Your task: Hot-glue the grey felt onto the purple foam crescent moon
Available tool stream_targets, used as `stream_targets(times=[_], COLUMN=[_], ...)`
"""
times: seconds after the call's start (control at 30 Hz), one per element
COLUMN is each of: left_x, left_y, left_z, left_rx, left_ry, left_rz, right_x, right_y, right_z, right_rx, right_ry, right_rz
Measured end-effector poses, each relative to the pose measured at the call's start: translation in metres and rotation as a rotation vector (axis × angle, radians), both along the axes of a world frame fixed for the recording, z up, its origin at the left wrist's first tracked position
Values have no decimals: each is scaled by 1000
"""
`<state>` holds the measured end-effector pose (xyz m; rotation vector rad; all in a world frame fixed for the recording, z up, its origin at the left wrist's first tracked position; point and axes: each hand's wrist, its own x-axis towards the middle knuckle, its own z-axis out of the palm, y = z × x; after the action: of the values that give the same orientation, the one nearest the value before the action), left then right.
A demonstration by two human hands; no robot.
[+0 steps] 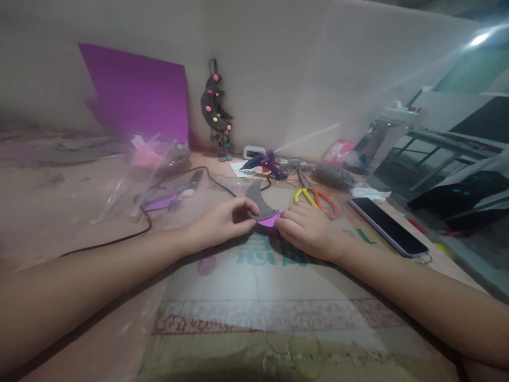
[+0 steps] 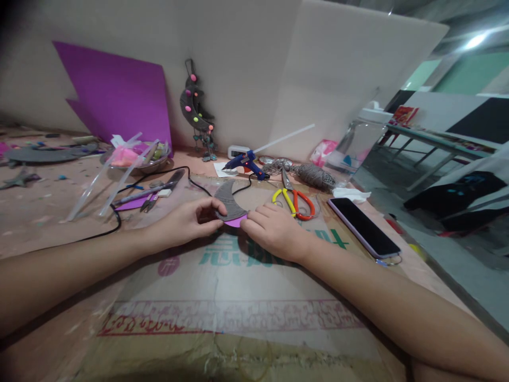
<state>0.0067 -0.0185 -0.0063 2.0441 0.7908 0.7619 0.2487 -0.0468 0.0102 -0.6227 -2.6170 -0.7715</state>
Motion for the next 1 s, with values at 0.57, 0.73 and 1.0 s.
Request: stream_targets(times=[0.57,0.73,1.0], left_x=[-1,-3,-1], left_y=[1,0,-5], left_z=[0,1,3], left_rx=[46,79,-34], left_ry=[-138,-114,-132], left_rz=[113,108,71], right_x=[-3,-6,-15], right_y=[0,5,5], right_z=[8,7,-5], right_rx=[-565,-1115,-1398], right_ry=[925,1040,930], right_rz=[-179,-163,-213])
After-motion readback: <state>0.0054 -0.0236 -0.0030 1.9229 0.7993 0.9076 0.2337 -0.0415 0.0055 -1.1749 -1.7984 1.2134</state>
